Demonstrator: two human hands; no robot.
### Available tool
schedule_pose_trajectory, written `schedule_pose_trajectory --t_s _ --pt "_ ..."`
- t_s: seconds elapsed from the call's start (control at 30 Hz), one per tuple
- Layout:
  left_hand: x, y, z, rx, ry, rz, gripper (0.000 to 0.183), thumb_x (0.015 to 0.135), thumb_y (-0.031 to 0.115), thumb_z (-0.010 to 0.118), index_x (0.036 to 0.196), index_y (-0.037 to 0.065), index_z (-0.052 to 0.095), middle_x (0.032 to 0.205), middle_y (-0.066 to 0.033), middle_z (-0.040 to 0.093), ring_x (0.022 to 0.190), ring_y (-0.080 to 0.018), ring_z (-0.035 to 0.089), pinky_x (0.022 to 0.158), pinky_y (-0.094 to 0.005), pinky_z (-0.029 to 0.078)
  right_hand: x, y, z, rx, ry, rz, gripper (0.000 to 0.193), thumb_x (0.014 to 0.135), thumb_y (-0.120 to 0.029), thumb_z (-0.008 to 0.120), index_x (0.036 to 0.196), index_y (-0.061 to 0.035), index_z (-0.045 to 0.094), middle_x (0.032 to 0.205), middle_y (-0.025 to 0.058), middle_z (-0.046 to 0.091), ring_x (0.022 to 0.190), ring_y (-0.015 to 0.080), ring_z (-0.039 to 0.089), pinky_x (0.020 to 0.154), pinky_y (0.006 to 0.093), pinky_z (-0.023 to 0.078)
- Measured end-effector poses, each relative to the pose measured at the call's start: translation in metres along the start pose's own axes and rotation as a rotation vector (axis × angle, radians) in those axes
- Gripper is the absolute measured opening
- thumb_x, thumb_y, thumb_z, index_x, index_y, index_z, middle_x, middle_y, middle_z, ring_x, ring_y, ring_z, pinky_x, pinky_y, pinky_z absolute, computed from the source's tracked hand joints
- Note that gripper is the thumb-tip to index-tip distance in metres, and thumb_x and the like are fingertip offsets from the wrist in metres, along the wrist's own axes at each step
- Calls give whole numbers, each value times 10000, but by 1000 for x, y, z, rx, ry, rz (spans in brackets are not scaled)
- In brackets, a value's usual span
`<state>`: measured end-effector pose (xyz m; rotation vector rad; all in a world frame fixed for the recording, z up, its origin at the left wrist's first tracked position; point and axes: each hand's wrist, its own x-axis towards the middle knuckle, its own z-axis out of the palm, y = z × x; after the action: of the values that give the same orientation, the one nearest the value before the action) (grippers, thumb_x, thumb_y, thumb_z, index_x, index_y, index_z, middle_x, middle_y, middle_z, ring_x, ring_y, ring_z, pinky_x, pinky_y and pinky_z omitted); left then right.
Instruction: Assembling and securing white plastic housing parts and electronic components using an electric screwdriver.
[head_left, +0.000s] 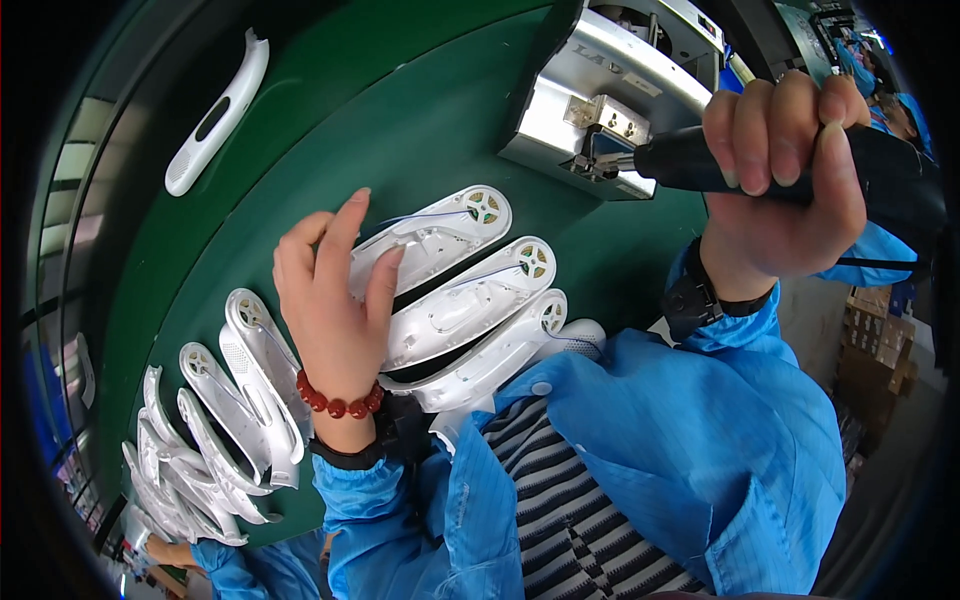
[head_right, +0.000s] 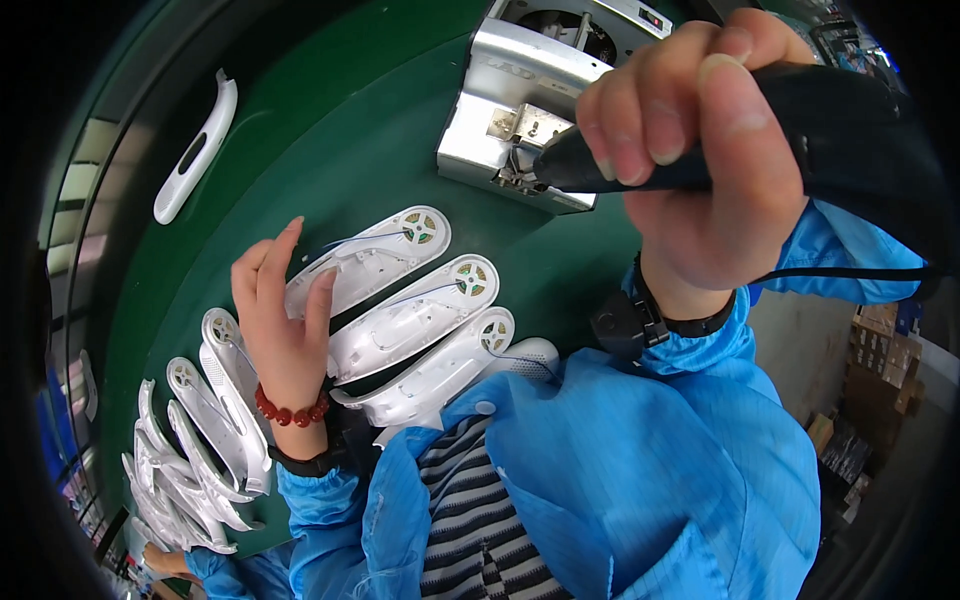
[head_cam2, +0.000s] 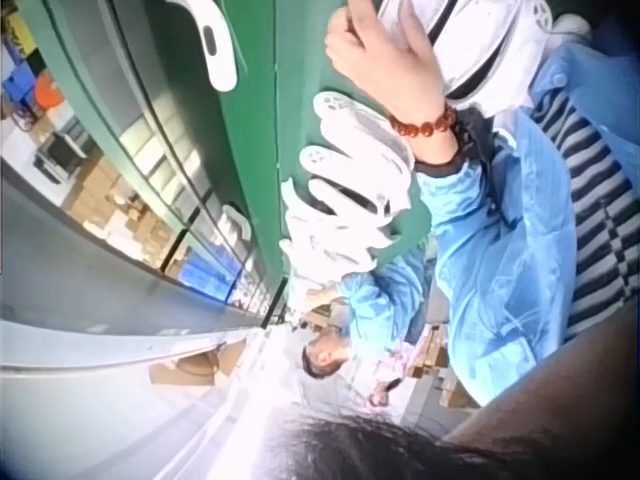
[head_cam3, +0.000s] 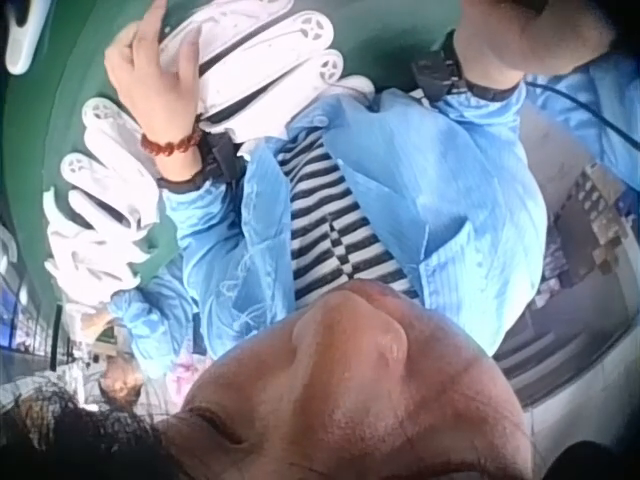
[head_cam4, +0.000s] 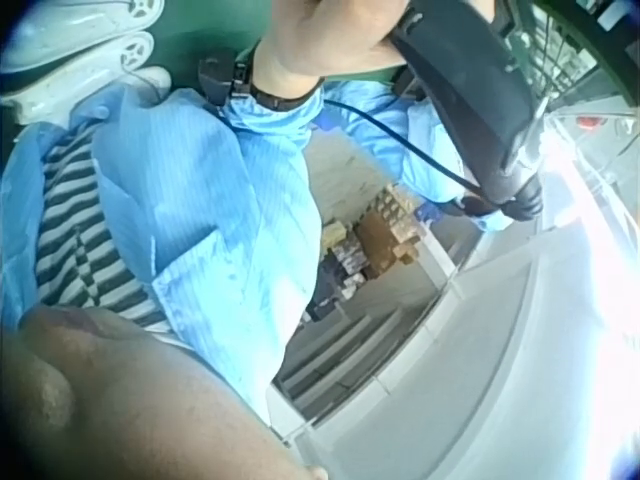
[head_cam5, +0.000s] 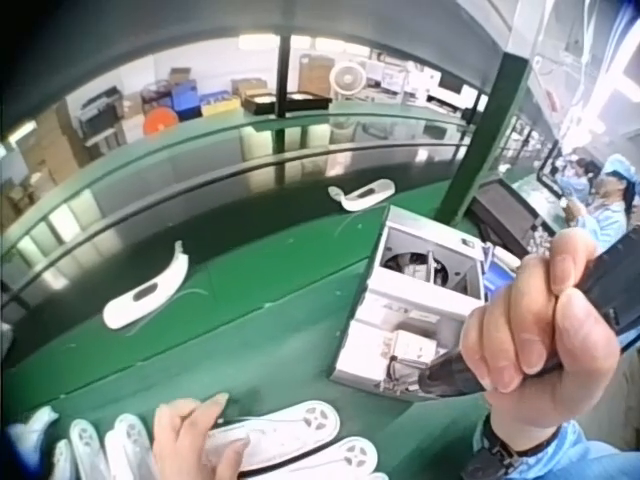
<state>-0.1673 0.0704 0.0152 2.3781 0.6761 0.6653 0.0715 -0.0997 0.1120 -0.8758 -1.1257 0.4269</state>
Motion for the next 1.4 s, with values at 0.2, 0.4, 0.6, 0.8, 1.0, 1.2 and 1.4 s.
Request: schedule_pose_trajectory --t_s 0.2,0.4,0.6,0.8,1.0,1.2,1.4 --pt "-7 4 -2 48 -40 83 439 755 24 724 1181 61 627 1094 -124 570 1017 -288 550 879 -356 434 -8 29 2 -115 94 -44 168 931 -94 439 1092 -51 459 731 57 453 600 150 470 587 334 400" --pt "-8 2 3 89 -164 32 286 801 99 690 1082 63 656 1008 -108 648 926 -288 604 820 -354 441 -14 31 0 -51 154 71 150 924 -94 467 1065 -47 457 707 60 477 578 151 492 583 339 432" --pt "-7 3 5 83 -149 41 278 790 92 696 1064 53 663 1009 -114 642 932 -296 597 827 -359 450 -17 28 0 -75 182 60 144 925 -107 468 1059 -56 459 702 47 476 568 136 487 582 318 427" --pt "-4 18 -3 -27 -35 182 390 687 -24 742 1065 33 663 1065 -122 609 973 -296 557 863 -374 443 -9 23 11 111 147 77 143 944 -153 423 1062 -79 453 712 4 442 572 106 454 568 291 392" --pt "-11 32 3 -236 -9 131 387 667 136 809 1030 88 684 985 -60 617 898 -262 558 775 -355 412 3 31 58 330 -134 71 164 967 -191 377 1094 -106 436 732 -14 457 577 87 459 591 285 407" --pt "-17 23 2 -255 3 162 171 713 114 779 862 77 705 821 -35 643 761 -227 586 679 -330 387 3 45 84 402 -169 118 148 982 -174 391 1113 -113 426 764 -4 479 593 104 485 606 293 414" --pt "-16 22 3 -304 -36 79 123 701 29 777 774 3 681 762 -71 647 679 -228 584 656 -313 431 4 50 87 360 -178 133 149 981 -164 425 1117 -104 420 768 3 495 578 107 483 583 288 418"
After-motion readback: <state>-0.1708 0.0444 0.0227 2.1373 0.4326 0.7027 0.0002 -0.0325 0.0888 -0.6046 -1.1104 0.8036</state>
